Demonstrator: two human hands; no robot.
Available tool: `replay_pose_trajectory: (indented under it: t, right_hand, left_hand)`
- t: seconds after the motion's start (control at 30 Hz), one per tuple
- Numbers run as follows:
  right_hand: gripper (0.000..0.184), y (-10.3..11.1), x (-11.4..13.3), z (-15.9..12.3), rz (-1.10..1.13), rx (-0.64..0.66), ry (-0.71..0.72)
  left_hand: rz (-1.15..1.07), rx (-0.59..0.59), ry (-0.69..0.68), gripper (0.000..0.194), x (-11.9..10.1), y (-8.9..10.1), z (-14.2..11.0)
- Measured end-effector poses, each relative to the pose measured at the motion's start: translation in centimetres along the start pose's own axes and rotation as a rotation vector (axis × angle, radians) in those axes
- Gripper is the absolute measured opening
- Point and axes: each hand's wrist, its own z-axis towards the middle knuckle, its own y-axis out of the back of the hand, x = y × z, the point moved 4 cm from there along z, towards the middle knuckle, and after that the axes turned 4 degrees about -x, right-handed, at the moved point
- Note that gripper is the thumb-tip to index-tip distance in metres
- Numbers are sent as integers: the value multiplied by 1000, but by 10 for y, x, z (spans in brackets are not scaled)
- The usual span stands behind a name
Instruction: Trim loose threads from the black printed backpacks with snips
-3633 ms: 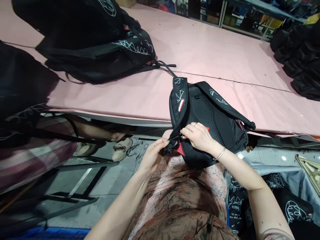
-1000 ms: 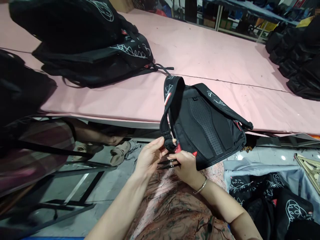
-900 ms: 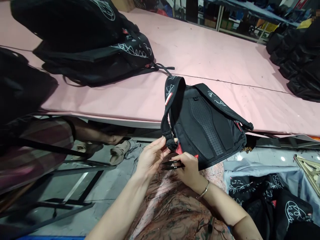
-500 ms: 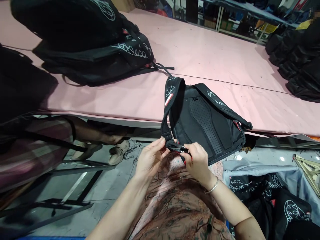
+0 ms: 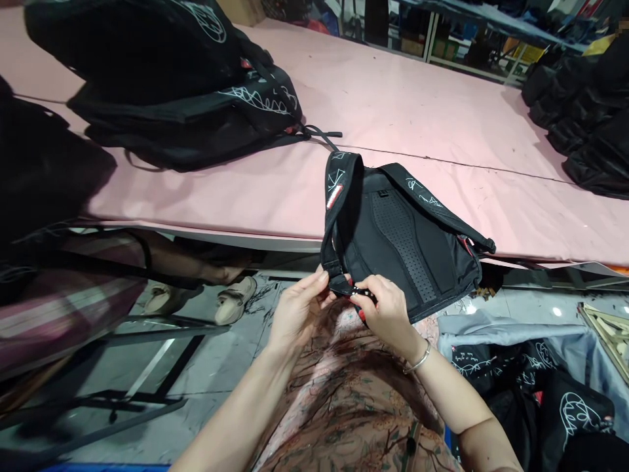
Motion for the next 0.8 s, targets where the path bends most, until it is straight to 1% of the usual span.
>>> replay_pose_trajectory:
  t: [0.13, 0.23, 0.47, 0.7, 0.8]
  right_hand:
    - [7, 2, -1, 2, 84, 39, -79]
    - [8, 2, -3, 3, 132, 64, -125]
    - [15, -11, -20, 1, 348, 133, -306]
    - [15, -10, -23, 2, 362, 109, -293]
    - [15, -10, -23, 0, 384, 44, -273]
  left_hand:
    - [20, 14, -6, 29, 0, 0, 0]
    - [22, 3, 6, 30, 1, 0, 0]
    - [39, -18, 41, 35, 2, 2, 1]
    - [17, -35, 53, 34, 3, 3, 2]
    - [-12, -47, 83, 27, 1, 3, 3]
